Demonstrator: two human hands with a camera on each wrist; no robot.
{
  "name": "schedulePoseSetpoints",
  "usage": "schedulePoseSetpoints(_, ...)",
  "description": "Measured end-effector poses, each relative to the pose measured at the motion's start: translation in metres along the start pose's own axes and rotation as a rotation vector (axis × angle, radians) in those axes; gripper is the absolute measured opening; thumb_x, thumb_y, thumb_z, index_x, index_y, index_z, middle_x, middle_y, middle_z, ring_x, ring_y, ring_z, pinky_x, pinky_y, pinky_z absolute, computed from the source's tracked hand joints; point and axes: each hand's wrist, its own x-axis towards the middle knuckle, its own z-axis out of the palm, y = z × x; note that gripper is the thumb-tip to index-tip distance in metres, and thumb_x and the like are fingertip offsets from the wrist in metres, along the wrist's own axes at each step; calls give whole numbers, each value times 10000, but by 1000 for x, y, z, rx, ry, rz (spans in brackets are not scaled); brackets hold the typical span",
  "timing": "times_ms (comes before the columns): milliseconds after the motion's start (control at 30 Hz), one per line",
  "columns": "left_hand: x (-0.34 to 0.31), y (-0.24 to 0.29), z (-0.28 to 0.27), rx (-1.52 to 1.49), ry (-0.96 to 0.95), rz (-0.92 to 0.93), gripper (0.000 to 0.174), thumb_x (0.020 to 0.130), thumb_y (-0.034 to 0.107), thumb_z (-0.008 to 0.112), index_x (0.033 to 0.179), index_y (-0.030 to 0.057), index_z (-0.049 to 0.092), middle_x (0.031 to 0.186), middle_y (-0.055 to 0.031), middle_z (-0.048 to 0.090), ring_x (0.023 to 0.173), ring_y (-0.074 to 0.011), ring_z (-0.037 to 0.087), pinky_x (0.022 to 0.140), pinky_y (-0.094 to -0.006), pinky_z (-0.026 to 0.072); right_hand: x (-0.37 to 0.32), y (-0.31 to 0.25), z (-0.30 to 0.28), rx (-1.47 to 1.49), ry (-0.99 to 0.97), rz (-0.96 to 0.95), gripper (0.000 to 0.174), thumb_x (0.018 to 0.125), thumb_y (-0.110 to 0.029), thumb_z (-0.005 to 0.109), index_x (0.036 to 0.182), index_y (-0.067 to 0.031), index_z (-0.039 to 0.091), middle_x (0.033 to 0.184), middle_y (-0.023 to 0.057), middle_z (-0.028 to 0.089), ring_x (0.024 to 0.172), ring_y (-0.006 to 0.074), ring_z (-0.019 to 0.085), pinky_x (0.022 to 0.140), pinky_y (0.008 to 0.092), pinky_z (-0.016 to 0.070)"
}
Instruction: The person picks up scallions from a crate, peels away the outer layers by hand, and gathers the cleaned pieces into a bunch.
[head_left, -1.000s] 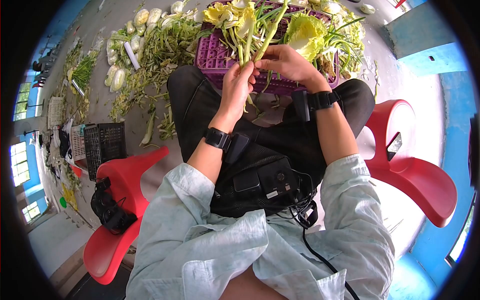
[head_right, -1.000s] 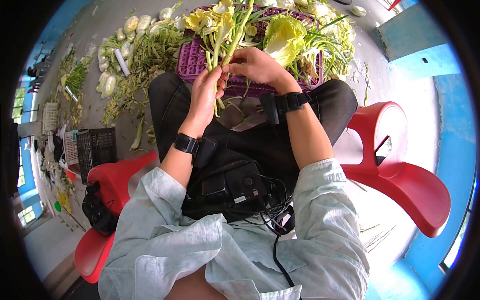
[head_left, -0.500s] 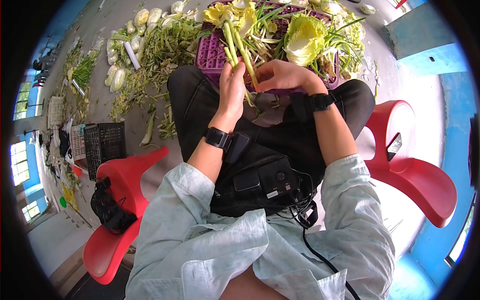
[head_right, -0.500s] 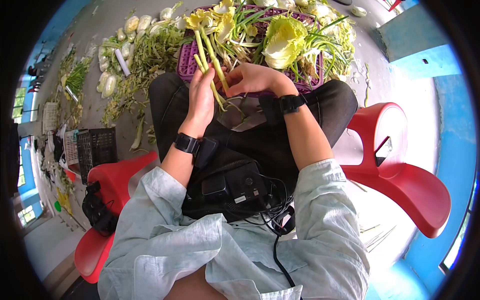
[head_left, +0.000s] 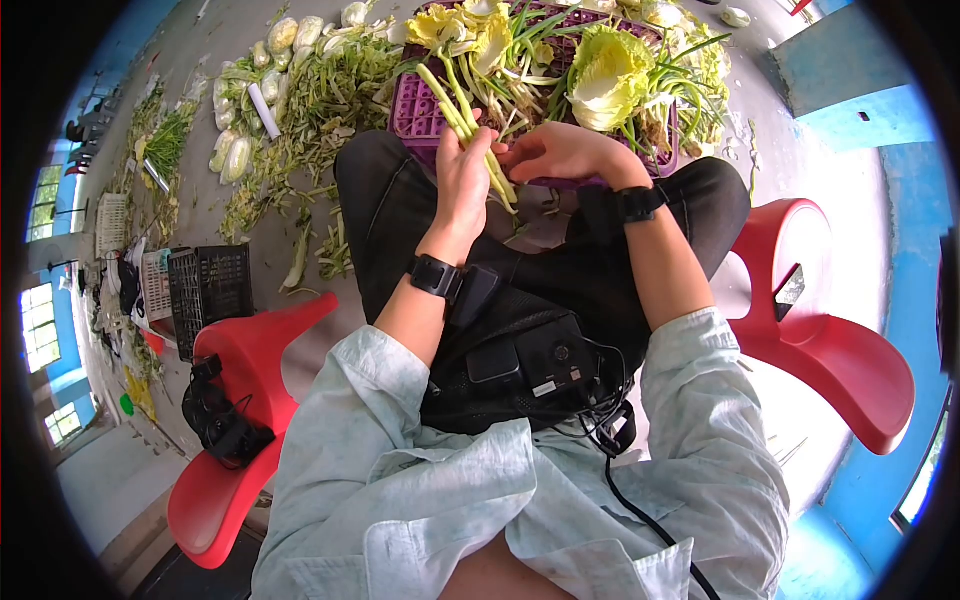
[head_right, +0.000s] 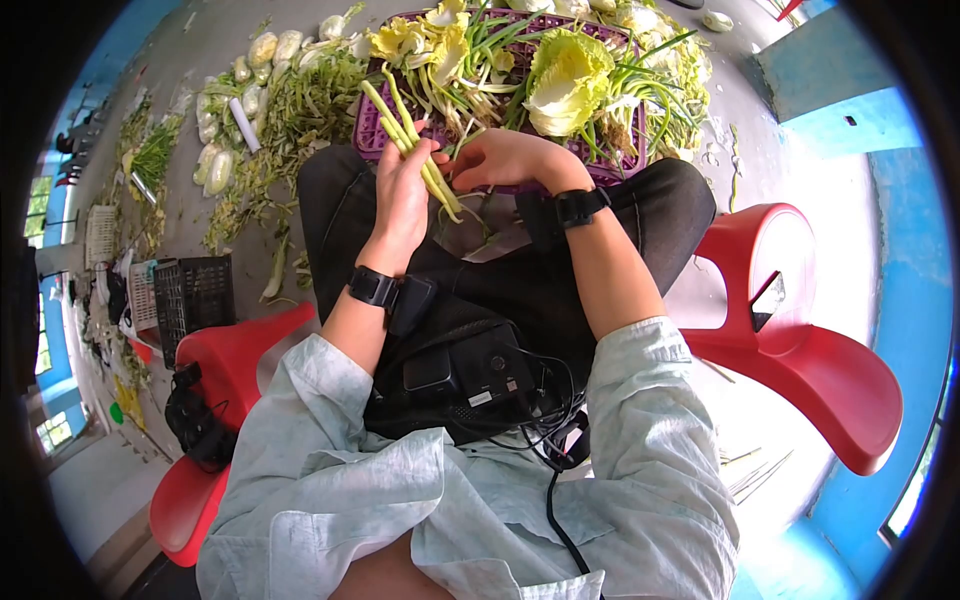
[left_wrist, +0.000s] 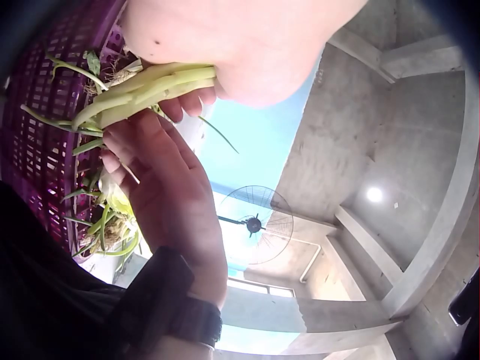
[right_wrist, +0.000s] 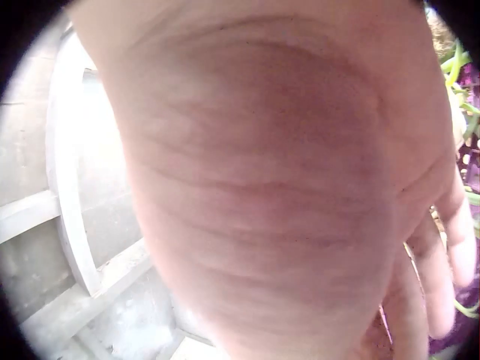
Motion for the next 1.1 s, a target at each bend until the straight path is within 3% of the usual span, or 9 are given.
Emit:
schedulePoseSetpoints(167, -4, 7, 4, 38, 94, -17, 313, 1012, 107, 561, 1299, 11, 481, 998, -57, 558, 817, -128, 577, 724, -305, 539, 11, 21, -3, -84, 260, 56, 300, 856, -281, 714, 1086, -93, 765, 1034, 142, 757, 959, 282, 713, 882, 373, 541)
schedulePoseSetpoints(267, -2, 4, 1, 23, 71, -23, 325, 1011, 111, 562, 1308, 10, 477, 984, -53, 564, 801, -125, 569, 701, -300, 523, 22, 35, -2, -103, 485, 87, 342, 822, -261, 712, 1126, -111, 751, 1072, 172, 740, 1015, 325, 699, 899, 409, 542)
schedulePoseSetpoints(367, -3, 5, 1, 15, 79, -37, 334, 1013, 112, 563, 1318, 10, 472, 970, -50, 567, 794, -123, 565, 689, -294, 511, 40, 69, 9, -211, 574, 88, 451, 796, -240, 699, 1228, -110, 705, 1136, 199, 718, 1094, 358, 674, 965, 429, 527)
schedulePoseSetpoints(467, -2, 3, 0, 17, 71, -33, 343, 1015, 116, 564, 1327, 8, 468, 971, -52, 569, 793, -124, 567, 695, -296, 515, 55, 116, 29, -289, 602, -58, 542, 789, -223, 688, 1312, -89, 647, 1178, 225, 696, 1155, 385, 643, 1031, 432, 500)
schedulePoseSetpoints(567, -3, 3, -1, 20, 58, -34, 348, 1015, 116, 567, 1330, 6, 468, 972, -53, 572, 794, -126, 570, 696, -296, 517, 56, 124, 35, -334, 478, 88, 632, 814, -236, 703, 1403, -53, 565, 1330, 252, 623, 1240, 414, 588, 1088, 434, 455)
schedulePoseSetpoints(667, -3, 3, -1, 24, 58, -47, 341, 1012, 112, 570, 1322, 8, 473, 973, -54, 576, 796, -127, 574, 692, -297, 519, 52, 106, 28, -305, 394, 224, 635, 811, -232, 699, 1402, -41, 571, 1326, 255, 629, 1230, 407, 599, 1080, 434, 460)
schedulePoseSetpoints(867, -2, 3, 0, 28, 52, -51, 320, 1007, 110, 575, 1299, 17, 482, 968, -52, 578, 796, -128, 577, 683, -297, 521, 55, 106, 25, -202, 494, 201, 415, 850, -181, 649, 1256, -115, 706, 1084, 173, 748, 1042, 358, 707, 942, 428, 541)
schedulePoseSetpoints(967, -1, 2, -1, 33, 51, -54, 320, 1006, 111, 577, 1297, 18, 483, 970, -52, 578, 797, -128, 577, 685, -297, 521, 50, 87, 20, -105, 693, 171, 274, 876, -130, 588, 1082, -116, 769, 1011, 155, 756, 972, 353, 719, 879, 429, 563)
schedulePoseSetpoints(1100, -2, 2, -1, 42, 60, -52, 317, 1005, 113, 581, 1293, 19, 487, 970, -49, 575, 799, -125, 576, 687, -295, 519, 47, 64, 9, -60, 788, 69, 229, 894, -169, 639, 1078, -107, 762, 900, 127, 755, 861, 335, 724, 786, 417, 561)
